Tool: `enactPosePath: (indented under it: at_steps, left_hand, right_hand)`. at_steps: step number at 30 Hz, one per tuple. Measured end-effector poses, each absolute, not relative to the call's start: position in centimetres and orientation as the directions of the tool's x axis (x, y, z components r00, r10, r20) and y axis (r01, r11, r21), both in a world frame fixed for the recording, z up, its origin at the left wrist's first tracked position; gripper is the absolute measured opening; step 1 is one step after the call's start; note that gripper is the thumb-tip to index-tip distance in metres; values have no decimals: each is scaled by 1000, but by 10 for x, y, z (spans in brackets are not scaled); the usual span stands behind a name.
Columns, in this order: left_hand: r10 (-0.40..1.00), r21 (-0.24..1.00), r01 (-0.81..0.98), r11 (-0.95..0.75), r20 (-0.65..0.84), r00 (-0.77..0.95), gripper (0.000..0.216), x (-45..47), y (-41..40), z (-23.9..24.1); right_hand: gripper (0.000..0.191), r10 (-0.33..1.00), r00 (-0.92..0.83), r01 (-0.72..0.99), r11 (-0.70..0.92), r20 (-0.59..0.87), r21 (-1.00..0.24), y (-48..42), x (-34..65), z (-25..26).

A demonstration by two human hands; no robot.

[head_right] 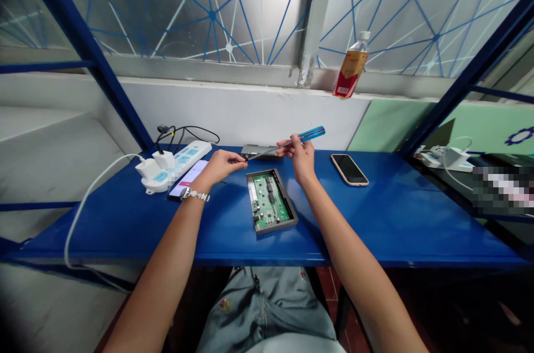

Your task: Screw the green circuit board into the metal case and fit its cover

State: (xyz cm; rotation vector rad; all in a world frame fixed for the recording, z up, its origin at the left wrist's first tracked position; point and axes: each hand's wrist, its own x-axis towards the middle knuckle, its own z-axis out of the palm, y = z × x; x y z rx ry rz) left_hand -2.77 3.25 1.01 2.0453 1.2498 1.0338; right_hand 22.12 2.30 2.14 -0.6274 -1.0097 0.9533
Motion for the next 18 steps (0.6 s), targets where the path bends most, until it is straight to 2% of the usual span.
enactPosePath:
  at_steps: [10,18]
  left_hand:
    - [883,715,519,-469,382,271,8,-25,29,12]
    - [895,722,530,-445,361,260,7,-23,28,13]
  right_hand:
    - [44,885,201,-338,466,421,-818,24,223,21]
    - [42,893,138,-363,448,429,-817,21,223,24]
